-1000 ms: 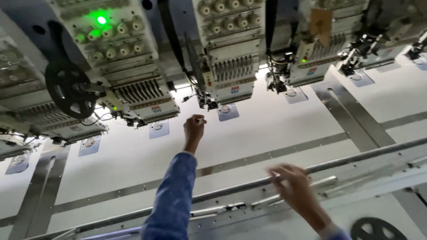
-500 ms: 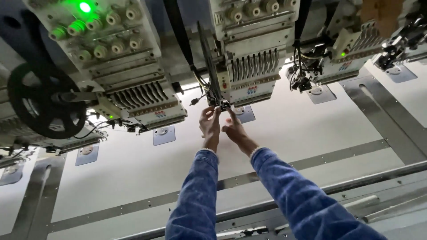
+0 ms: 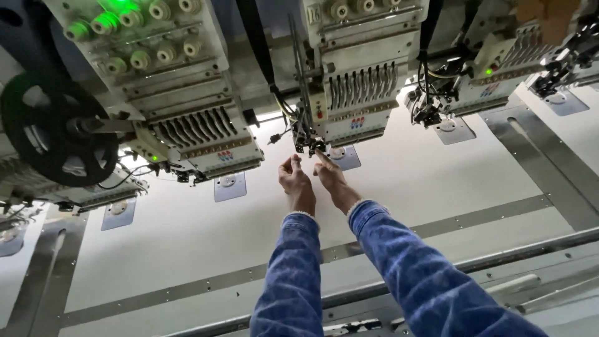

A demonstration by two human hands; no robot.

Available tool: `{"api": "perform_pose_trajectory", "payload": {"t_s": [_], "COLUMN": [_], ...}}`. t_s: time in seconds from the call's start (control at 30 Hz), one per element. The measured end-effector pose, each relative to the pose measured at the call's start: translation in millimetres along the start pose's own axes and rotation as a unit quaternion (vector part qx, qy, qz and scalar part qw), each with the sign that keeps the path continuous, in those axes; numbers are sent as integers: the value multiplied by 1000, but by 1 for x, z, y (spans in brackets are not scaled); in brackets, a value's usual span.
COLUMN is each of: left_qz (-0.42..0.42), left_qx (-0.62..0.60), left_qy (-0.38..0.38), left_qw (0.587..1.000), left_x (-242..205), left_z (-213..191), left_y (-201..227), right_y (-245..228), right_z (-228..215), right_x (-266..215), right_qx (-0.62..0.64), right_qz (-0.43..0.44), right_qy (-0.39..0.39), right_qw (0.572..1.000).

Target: Threading multiple heads of an industrial embroidery machine and managing thread reels.

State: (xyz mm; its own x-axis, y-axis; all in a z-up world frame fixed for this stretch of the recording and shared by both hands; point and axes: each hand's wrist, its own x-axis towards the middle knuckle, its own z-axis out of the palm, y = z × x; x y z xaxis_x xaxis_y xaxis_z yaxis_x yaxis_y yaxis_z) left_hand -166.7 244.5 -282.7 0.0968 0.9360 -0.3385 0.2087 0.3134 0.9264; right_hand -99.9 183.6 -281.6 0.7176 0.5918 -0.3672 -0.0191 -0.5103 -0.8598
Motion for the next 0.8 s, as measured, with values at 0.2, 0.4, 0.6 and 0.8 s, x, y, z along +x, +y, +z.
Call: {"api": "perform_pose_trajectory", "payload": {"t_s": [0.2, 0.4, 0.6, 0.8], "left_qz": [-14, 67, 119, 123], "left_qx": [-65, -283, -234, 100], "left_qy": [7, 20, -14, -182], "left_qw": [998, 957, 965, 970], "left_x": [-4, -25, -23, -58], "left_z": [0, -11, -27, -69], "left_y": [10, 15, 12, 7], "right_y": [17, -3, -11, 6], "right_z": [14, 4, 2, 4], "right_x": [32, 0, -9, 4], "right_qx": [-33, -14, -9, -59], "right_qz": [9, 20, 26, 2], "right_qy": [10, 20, 28, 7], "right_qw": [999, 999, 999, 998]}}
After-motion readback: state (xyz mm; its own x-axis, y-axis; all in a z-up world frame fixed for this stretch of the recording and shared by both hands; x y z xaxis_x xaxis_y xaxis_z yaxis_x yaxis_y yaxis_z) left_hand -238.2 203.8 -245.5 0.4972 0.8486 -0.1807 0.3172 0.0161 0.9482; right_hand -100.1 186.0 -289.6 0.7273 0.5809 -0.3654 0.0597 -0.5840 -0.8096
